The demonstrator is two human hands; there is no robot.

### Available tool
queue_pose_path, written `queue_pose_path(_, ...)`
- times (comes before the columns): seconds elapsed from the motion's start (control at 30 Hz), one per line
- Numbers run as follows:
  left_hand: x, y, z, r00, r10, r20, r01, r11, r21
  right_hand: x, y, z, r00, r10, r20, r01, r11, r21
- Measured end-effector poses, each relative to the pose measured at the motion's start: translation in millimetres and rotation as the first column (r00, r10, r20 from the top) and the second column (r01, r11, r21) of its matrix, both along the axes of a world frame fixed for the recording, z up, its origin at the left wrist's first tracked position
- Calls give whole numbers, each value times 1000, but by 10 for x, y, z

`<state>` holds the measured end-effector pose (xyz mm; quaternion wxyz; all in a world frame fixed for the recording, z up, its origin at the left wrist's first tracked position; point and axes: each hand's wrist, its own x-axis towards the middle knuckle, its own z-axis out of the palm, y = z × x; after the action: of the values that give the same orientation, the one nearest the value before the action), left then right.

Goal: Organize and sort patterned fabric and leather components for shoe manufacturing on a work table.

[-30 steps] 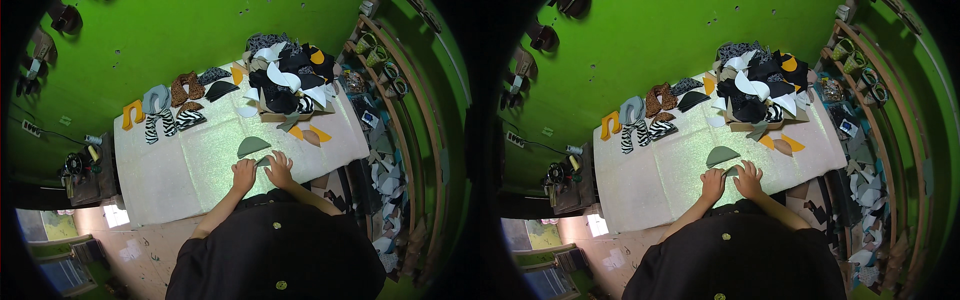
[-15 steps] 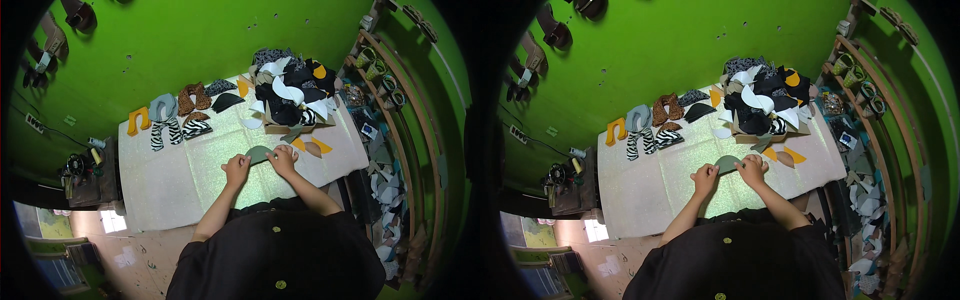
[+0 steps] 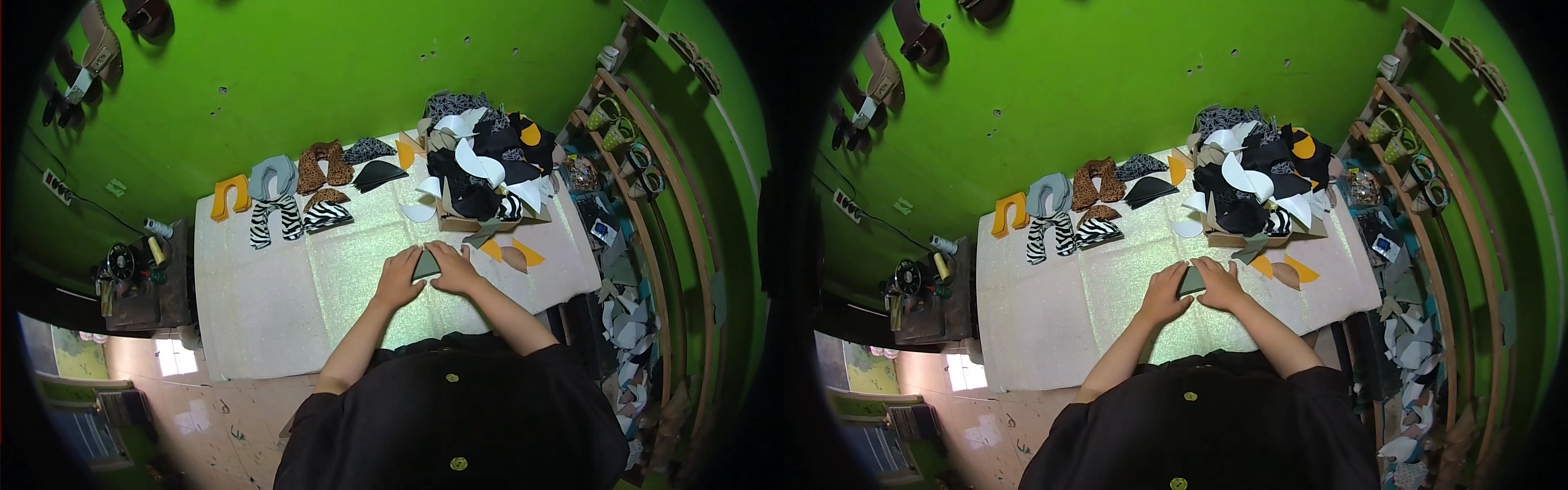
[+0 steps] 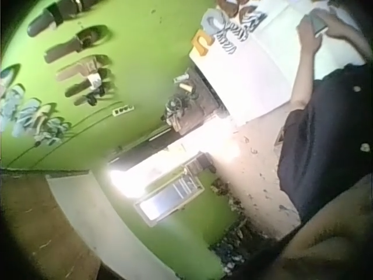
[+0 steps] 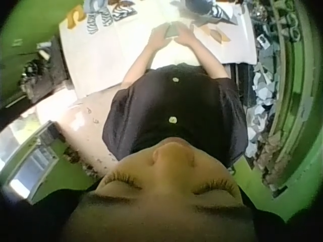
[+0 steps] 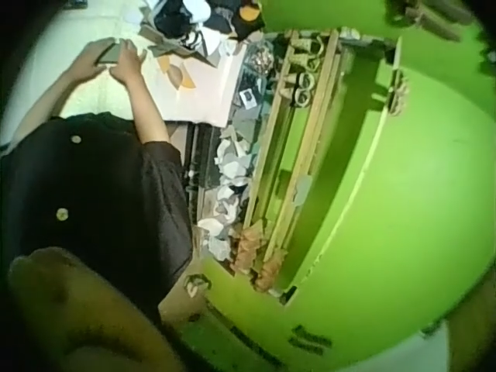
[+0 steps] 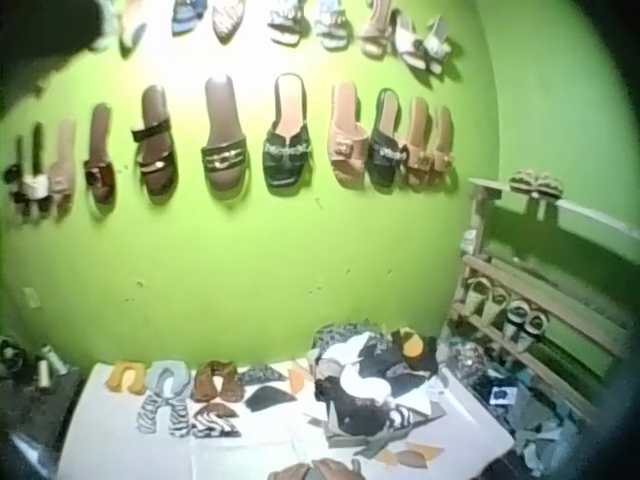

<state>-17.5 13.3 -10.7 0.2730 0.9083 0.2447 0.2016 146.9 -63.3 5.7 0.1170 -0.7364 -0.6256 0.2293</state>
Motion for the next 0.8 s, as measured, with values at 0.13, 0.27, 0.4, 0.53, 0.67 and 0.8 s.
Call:
queue_pose_path(0.13, 34, 53, -89, 999, -8, -46, 4, 996, -91, 45, 96, -100, 999, 36, 31, -33, 995, -96)
queue_pose_path(0.27, 37, 58, -158, 998, -3, -55, -9, 979, -204, 61, 107, -29, 998, 53, 17, -52, 996, -71)
queue_pose_path(0.4, 32, -7, -88, 998, -12, -65, 3, 992, -130, 73, 83, -46, 999, 36, 24, -35, 998, -61)
queue_pose_path(0.53, 6, -137, -14, 997, -53, -57, 55, 997, 50, 36, -39, -46, 997, 16, 76, -17, 1000, 23)
queue_pose_path(0.67, -12, -184, -192, 977, -108, -183, 118, 992, 43, 209, -104, -139, 995, 43, 88, -40, 999, -36)
queue_pose_path(0.8, 24, -166, -97, 966, -118, -229, 117, 993, -17, 425, -27, 121, 984, 178, 9, -170, 954, -246)
